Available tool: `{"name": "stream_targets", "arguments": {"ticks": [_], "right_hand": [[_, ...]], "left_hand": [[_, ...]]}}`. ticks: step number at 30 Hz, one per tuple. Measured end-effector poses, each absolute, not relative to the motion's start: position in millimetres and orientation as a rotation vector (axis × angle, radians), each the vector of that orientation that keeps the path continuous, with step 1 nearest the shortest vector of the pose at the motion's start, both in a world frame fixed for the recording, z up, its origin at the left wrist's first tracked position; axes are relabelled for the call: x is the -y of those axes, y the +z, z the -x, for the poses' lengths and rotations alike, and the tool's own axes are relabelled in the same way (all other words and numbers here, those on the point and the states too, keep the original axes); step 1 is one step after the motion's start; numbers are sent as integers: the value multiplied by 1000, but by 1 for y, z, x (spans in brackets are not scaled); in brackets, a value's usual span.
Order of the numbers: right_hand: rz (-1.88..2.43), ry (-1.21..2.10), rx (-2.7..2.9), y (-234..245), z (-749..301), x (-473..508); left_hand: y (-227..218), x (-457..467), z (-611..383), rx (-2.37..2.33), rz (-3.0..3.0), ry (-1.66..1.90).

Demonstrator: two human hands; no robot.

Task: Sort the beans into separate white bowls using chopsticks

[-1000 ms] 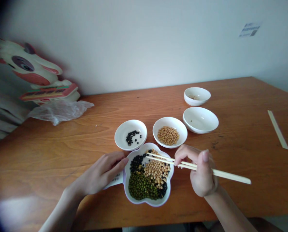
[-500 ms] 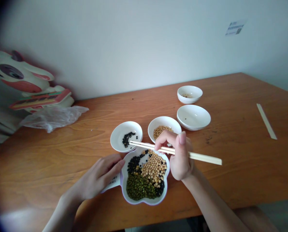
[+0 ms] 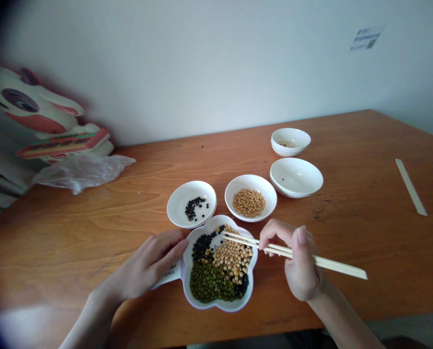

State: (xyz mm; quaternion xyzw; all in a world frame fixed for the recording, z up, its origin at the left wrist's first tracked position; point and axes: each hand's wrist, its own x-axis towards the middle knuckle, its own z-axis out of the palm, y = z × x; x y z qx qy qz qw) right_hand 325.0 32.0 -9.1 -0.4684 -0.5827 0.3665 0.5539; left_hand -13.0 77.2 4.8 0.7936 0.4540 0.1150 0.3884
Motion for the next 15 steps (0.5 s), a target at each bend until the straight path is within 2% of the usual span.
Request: {"name": "stream_targets", "arguments": {"ticks": [15], "right_hand": [[1146,883,1408,-29,-329,-34]], "left_hand": [[5,-76,12,-1172,-2034,293]]}}
